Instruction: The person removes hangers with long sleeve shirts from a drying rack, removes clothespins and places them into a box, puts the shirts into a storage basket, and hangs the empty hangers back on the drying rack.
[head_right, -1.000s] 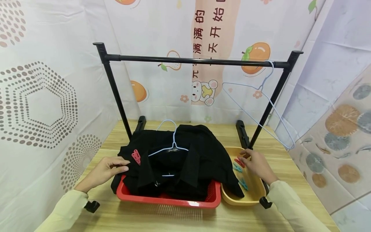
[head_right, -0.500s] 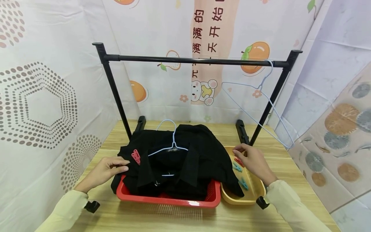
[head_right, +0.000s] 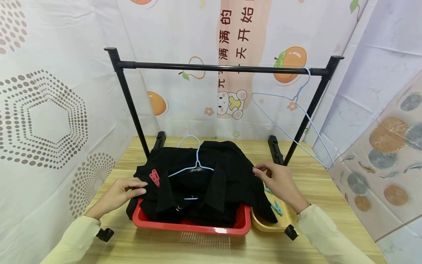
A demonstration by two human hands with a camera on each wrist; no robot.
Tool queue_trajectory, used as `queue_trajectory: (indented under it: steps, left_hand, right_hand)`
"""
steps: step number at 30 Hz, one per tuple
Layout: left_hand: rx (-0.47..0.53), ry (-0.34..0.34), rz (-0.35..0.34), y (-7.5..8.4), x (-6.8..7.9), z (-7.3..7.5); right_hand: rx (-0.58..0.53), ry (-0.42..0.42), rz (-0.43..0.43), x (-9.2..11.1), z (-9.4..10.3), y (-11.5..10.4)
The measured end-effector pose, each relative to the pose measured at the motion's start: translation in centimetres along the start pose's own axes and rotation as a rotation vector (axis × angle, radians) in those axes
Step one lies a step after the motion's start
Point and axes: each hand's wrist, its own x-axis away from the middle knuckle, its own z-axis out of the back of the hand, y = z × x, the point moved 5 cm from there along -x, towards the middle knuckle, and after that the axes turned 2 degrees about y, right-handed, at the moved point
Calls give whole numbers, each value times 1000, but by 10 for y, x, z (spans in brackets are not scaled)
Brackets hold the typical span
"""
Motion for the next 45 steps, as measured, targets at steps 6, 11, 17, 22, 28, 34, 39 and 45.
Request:
queue_trajectory:
  steps: [6,11,17,22,28,34,39,45]
  left_hand:
    - [-2,-1,-3,1,-1,0]
    - [-8,-3,3,0,-1,0]
    - [-13,5,5,0,0,0]
    - [-10,5,5,-1,0,-1]
    - [-11,9,13,0,0,-1]
    - [-4,6,9,1,-1,0]
    - [-4,3,11,3,-1,0]
    - [-5,-2,14,0,-1,-1]
  right_hand:
    - [-48,-21,9,-2,-4,-16]
    - [-99,-62,21,-5,-13,-27]
    - [-114,-95,22,-13,-24,-37]
    - [-132,-110,47,-17,-30,-48]
    - [-145,-130,83,-23,-37,-63]
    - [-145,-144,95,-29,-45,-74]
    - [-164,-145,123,-32,-52,-83]
    - [-235,-195,145,-38,-63,-92]
